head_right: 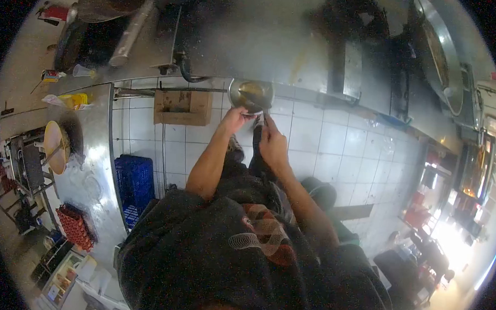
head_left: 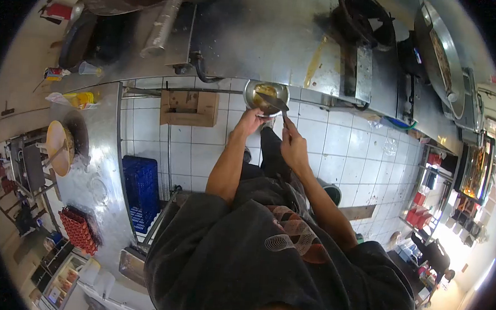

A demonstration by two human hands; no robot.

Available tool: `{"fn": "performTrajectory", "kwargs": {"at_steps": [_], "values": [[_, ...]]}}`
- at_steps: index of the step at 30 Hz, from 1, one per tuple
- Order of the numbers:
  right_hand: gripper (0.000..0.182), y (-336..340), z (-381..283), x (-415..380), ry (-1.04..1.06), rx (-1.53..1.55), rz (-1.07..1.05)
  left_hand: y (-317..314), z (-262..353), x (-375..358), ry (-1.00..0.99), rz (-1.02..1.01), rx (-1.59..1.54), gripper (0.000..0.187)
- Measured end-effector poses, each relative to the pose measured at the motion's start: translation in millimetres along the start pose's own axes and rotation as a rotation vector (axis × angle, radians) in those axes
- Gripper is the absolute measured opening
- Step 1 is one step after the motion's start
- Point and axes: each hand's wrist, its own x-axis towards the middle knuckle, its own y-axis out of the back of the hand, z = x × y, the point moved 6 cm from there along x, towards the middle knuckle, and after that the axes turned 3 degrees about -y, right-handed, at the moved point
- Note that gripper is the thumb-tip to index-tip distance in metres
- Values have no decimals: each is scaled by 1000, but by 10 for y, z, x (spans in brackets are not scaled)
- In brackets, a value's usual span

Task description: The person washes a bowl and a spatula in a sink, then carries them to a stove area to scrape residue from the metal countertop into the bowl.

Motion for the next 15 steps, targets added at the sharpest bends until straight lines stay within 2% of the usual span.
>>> {"fn": "performTrajectory", "kwargs": {"at_steps": [2, 5, 6, 8, 11, 15], "values": [[37, 159, -107, 49, 110, 151, 45, 39, 28, -51, 11, 33, 12, 39], [38, 454, -402, 284, -2, 329, -3, 214, -16, 40, 25, -32, 8, 40], [38, 584, -602, 421, -63, 282, -42, 231, -15, 36, 30, -29, 18, 41], [40, 750, -777, 1025, 83, 184, 42, 184, 29, -36, 20, 17, 23, 41], [43, 897, -1137, 2080, 203, 203, 126, 55, 108, -121, -22, 119, -7, 43], [42, 990, -1631, 3614, 430, 48, 292, 365, -82, 73, 52, 160, -79, 46]]}}
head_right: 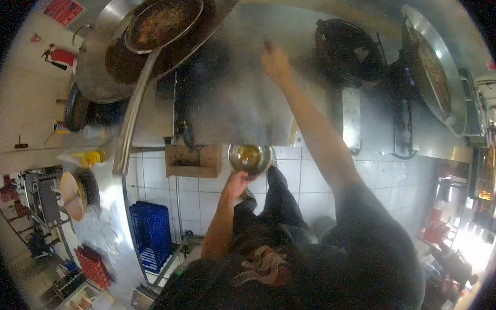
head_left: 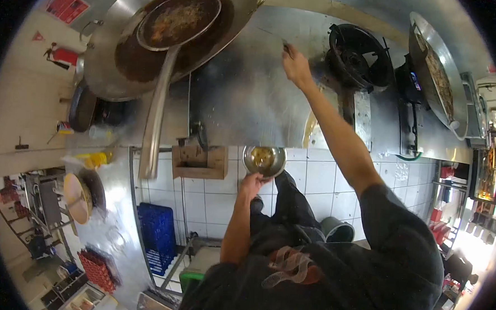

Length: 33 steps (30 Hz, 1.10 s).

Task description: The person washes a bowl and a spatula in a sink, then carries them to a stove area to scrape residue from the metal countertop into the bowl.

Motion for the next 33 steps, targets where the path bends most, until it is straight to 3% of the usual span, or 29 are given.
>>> {"fn": "performTrajectory", "kwargs": {"at_steps": [2, 4, 6, 7, 8, 9, 11, 13, 16, 17, 19, 21, 25, 29, 31, 33], "values": [[42, -265, 124, 694, 113, -82, 49, -152, 75, -76, -69, 13, 76, 40], [40, -497, 129, 1306, 70, -109, -5, -125, 79, -52, -50, 99, 139, 42], [38, -750, 195, 1800, 32, -147, -43, -151, 84, -39, -52, 34, 142, 35], [37, -879, 222, 2043, 21, -171, -47, -53, 35, 20, 10, 164, 130, 30], [36, -988, 236, 2245, 11, -194, -52, -26, 32, 27, -11, 72, 120, 29], [36, -1063, 210, 2394, 59, -170, -29, -45, 128, -7, -180, -53, 558, 34], [34, -1215, 206, 2602, 150, -130, 10, -227, 291, 6, -261, -108, 704, 41], [34, -1504, 347, 2866, 52, -144, -3, -364, 303, -47, -105, 34, 116, 41], [32, -1837, 472, 3077, 21, -143, 92, -266, 311, -36, -83, 132, 436, 39], [31, -1892, 491, 3081, 23, -141, 140, -251, 281, -5, -77, 136, 38, 40], [29, -2007, 537, 3028, -25, -97, 61, -234, 313, -50, 2, 2, 1208, 41], [26, -1891, 428, 2890, -47, -44, 29, -239, 340, -27, -38, -50, 1532, 40], [29, -1640, 197, 2397, 4, -132, -51, -198, 359, -44, -273, -4, 748, 32], [40, -1527, 171, 1535, -27, -154, -114, -277, 435, -17, 16, -64, 1097, 35], [46, -1497, 121, 946, -45, -205, -135, -343, 504, -118, -18, -6, 995, 35], [47, -1387, 58, 329, -70, -199, -163, -332, 475, -6, 23, 54, 604, 35]]}}
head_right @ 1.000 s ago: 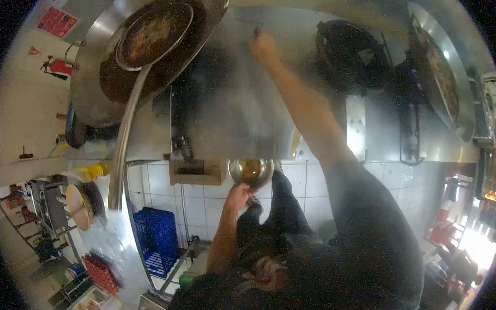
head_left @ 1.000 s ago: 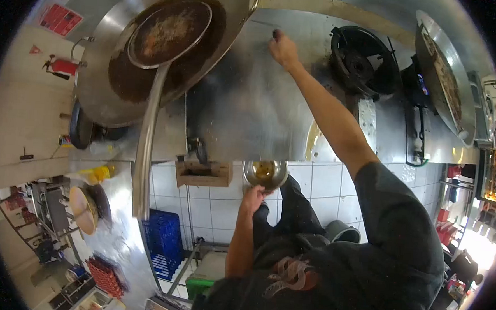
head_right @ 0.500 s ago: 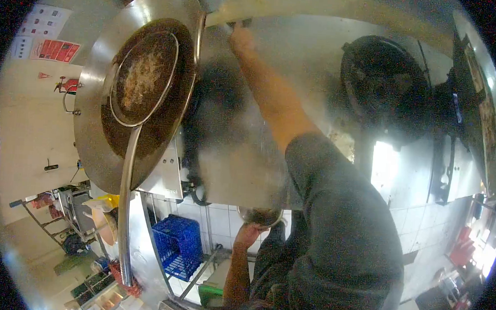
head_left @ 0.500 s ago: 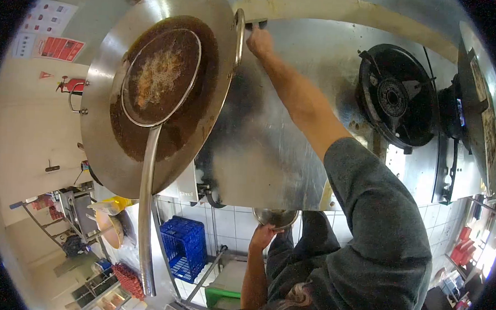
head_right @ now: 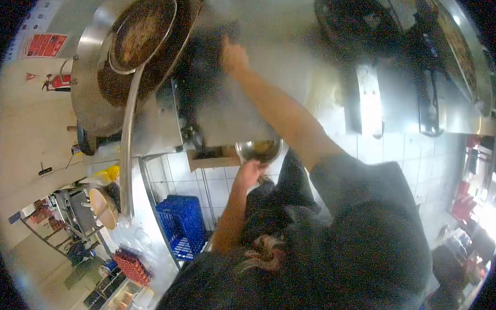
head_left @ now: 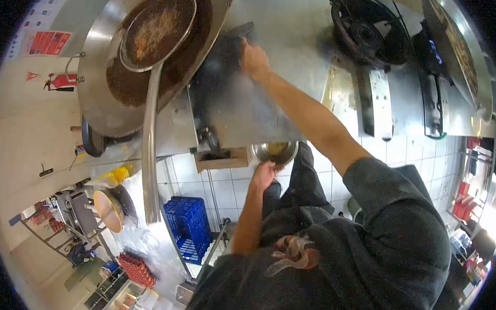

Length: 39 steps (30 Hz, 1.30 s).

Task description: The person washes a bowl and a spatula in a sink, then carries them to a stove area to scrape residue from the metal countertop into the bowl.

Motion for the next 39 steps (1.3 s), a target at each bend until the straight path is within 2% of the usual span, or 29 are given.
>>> {"fn": "performTrajectory", "kwargs": {"at_steps": [1, 3, 5, 8, 11, 14, 17, 18, 20, 21, 24, 28, 31, 34, 37, 39], "values": [[48, -14, -10, -336, -12, 7, -16, 95, -221, 86, 85, 52, -522, 35], [51, -52, -33, -849, -22, -33, -11, 33, -42, 2, 74, 26, -471, 31], [53, -77, -3, -1406, -30, -44, 7, 204, -209, 171, 67, -24, -488, 29], [54, -38, -20, -2187, -39, -26, 25, 184, -139, 146, 105, -181, -533, 33], [54, -10, -54, -2874, -76, -33, -7, 269, -163, 259, 15, -219, -518, 30], [53, -30, -64, -3455, -93, -15, -2, 77, 65, -40, 12, -178, -518, 28], [49, 77, -188, -3947, -135, 51, 24, 305, -111, -1, 124, -138, -385, 28], [48, 98, -206, -4061, -117, 73, 53, 477, -403, 334, 152, -203, -516, 28], [45, 120, -224, -4275, -137, 84, 63, 429, -313, 163, 62, -215, -491, 27], [44, 129, -227, -4336, -168, 71, 46, 396, -222, 76, 10, -220, -479, 27], [41, 46, -118, -4525, -229, 30, 19, 458, -273, 28, 22, -112, -443, 28], [36, 115, -106, -4586, -247, 27, 40, 414, -225, -114, 44, -212, -530, 28], [36, 261, -162, -4427, -164, 149, 80, 455, -213, -157, 13, -192, -521, 28], [34, 442, -356, -3988, -71, 208, 115, 558, -274, -118, 9, -221, -519, 32], [33, 313, -326, -3246, 115, 198, 237, 587, -199, -205, 8, -197, -534, 34], [33, 208, -313, -2703, 22, 150, 163, 578, -115, -292, -17, -163, -539, 35]]}}
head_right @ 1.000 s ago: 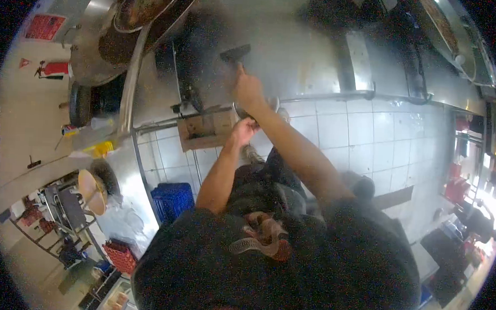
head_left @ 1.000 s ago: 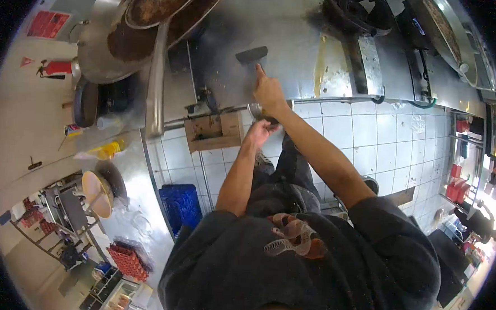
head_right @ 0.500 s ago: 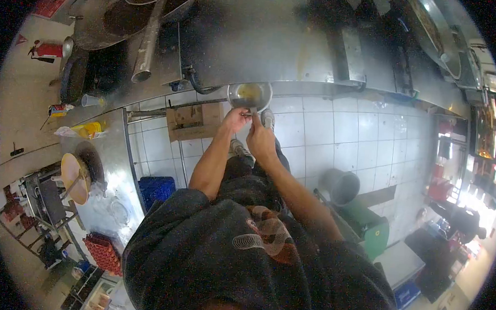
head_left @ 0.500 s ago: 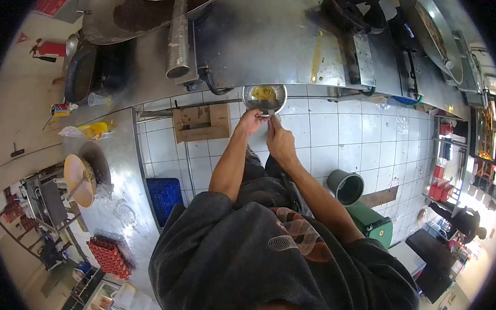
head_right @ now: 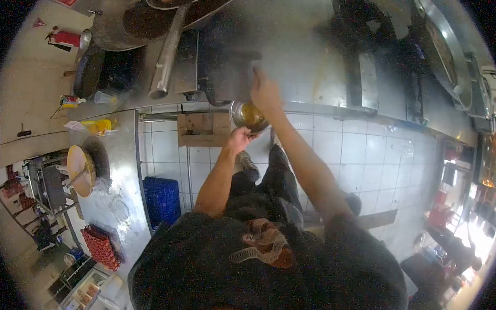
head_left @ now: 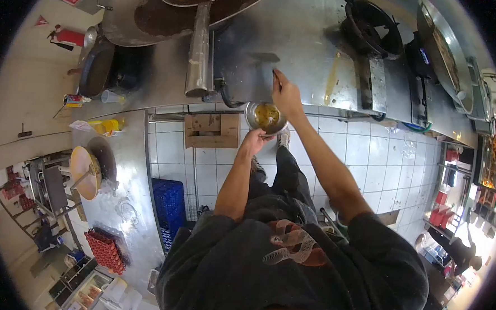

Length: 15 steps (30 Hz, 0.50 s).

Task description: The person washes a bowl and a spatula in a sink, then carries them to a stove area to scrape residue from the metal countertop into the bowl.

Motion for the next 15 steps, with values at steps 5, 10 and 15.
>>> {"fn": "performTrajectory", "kwargs": {"at_steps": [5, 10, 15], "values": [[35, -167, -30, 1256, 39, 46, 91, 133, 34, -60, -83, 97, -4, 33], [41, -257, 240, 2716, 47, 28, 135, 393, -74, 64, -72, 83, -75, 30], [39, -544, 465, 4082, 14, 92, 118, 380, 7, 117, -85, 198, -26, 35]]}}
